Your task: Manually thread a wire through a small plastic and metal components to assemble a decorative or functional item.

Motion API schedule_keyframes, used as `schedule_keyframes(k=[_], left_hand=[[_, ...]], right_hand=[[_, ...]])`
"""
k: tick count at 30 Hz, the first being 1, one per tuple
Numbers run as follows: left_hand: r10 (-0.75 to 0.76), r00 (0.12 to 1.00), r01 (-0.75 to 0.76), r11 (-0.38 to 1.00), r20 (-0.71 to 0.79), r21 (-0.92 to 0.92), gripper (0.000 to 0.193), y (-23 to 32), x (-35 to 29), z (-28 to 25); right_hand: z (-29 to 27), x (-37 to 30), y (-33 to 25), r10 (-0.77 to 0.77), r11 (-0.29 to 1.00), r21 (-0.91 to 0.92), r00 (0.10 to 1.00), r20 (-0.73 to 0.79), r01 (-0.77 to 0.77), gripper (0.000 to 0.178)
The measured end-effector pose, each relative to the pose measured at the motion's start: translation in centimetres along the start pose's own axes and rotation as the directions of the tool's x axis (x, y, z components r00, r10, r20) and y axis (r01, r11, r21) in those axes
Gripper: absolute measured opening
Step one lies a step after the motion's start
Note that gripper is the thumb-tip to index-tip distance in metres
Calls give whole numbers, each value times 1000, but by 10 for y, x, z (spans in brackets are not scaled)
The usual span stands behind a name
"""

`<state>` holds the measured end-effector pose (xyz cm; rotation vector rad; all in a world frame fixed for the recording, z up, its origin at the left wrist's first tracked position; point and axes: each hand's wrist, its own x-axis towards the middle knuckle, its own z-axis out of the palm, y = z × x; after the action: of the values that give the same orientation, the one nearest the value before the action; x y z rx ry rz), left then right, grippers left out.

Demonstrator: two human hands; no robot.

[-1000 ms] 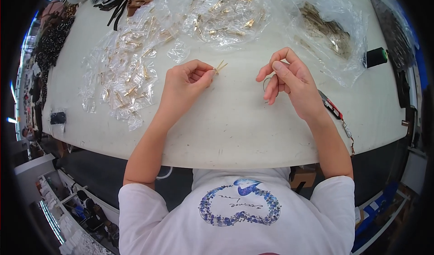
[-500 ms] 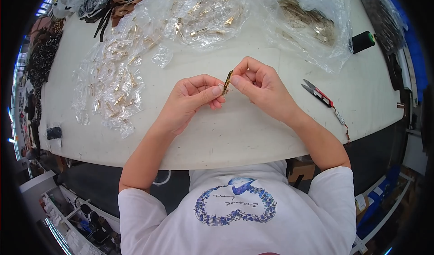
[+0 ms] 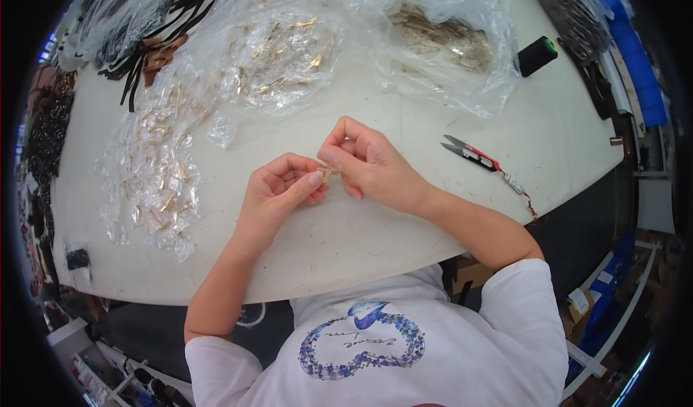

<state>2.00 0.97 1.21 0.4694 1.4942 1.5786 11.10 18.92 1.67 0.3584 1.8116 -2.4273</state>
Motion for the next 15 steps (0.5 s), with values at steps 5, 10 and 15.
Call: schedule_keyframes(k=[5, 10, 15], left_hand=[[-1, 1000, 2, 1000, 20, -19, 15, -6, -1, 4], [41, 999, -41, 999, -7, -12, 14, -7, 1, -4], [98, 994, -93, 992, -51, 86, 13, 0, 4, -5]], right_hand=[[-3, -2, 1, -60, 998, 25, 998, 5, 60, 16], [-28, 9, -22, -308, 929, -256, 941, -140, 266, 17], [-149, 26, -77, -550, 489, -865, 730, -407, -113, 16]])
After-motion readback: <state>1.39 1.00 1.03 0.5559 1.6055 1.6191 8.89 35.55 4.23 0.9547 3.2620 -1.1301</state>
